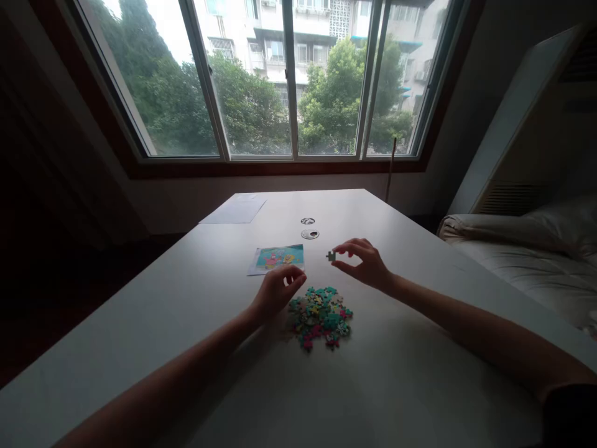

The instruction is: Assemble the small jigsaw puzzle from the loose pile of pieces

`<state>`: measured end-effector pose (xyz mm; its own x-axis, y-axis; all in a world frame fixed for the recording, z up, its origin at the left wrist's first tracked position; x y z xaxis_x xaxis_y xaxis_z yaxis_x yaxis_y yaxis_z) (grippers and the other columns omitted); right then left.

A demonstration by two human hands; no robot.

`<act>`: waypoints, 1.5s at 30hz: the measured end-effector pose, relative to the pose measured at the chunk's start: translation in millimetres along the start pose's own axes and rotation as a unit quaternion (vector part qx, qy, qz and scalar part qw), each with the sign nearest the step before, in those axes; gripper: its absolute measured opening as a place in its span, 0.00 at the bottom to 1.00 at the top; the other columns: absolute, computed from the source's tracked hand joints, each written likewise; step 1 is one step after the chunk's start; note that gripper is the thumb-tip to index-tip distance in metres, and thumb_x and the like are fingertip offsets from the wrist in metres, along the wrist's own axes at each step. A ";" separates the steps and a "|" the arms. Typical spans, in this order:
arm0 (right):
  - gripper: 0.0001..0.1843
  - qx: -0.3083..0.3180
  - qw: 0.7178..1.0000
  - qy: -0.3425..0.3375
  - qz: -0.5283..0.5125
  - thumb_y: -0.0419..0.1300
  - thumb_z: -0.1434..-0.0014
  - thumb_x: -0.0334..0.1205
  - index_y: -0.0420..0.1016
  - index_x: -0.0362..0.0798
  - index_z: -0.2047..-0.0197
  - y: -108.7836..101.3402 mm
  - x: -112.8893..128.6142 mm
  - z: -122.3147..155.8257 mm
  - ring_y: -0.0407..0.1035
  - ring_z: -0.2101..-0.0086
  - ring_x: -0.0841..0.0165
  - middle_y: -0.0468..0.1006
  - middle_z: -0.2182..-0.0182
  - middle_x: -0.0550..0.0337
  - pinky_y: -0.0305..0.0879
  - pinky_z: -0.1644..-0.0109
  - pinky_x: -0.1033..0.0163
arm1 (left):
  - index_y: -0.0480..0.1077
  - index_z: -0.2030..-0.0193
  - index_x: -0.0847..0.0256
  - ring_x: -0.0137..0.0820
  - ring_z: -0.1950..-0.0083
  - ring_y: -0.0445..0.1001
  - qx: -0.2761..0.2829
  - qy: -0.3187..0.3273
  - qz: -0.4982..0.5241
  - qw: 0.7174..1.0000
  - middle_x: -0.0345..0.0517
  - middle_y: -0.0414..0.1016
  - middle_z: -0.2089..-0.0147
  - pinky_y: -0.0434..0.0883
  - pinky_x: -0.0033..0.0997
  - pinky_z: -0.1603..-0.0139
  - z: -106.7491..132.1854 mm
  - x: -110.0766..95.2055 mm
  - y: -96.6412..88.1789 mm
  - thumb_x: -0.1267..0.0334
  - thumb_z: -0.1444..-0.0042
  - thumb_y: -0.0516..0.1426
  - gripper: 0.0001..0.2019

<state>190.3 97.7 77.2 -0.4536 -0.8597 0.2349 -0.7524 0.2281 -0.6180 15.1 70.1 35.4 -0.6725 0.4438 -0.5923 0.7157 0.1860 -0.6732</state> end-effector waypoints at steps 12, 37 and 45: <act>0.15 -0.020 0.999 0.040 0.013 0.59 0.49 0.49 0.71 0.50 0.61 -8.9 -18.2 -2.5 0.64 0.73 0.72 0.74 0.70 0.60 0.59 0.60 0.60 | 0.69 0.74 0.64 0.25 0.76 0.62 0.004 -0.013 -0.053 0.998 0.38 0.67 0.78 0.59 0.23 0.74 2.3 15.1 3.5 0.64 0.49 0.51 0.09; 0.16 0.192 0.952 0.238 0.030 0.57 0.50 0.50 0.74 0.50 0.62 120.5 -93.6 -42.1 0.68 0.68 0.70 0.75 0.68 0.60 0.60 0.65 0.67 | 0.65 0.51 0.60 0.41 0.48 0.63 0.078 -0.040 -0.316 0.945 0.53 0.66 0.48 0.60 0.42 0.51 3.7 30.9 -0.9 0.58 0.42 0.46 0.16; 0.18 0.188 0.950 0.242 0.053 0.57 0.51 0.52 0.73 0.52 0.59 121.8 -97.8 -46.1 0.68 0.67 0.68 0.75 0.69 0.61 0.59 0.64 0.65 | 0.59 0.46 0.61 0.41 0.42 0.58 0.098 -0.041 -0.320 0.941 0.54 0.60 0.42 0.58 0.43 0.48 1.4 28.9 -2.6 0.56 0.41 0.43 0.19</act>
<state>120.9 230.6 13.5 -0.7524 -0.5089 0.4181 -0.5074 0.0431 -0.8606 -6.5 81.2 19.4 -0.9725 0.2240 -0.0639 0.1151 0.2238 -0.9678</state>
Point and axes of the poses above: each hand's wrist, its own z-axis away from the middle knuckle, its own y-axis out of the palm, x = y × z, the point moved 8 cm from there along -z, towards the middle knuckle
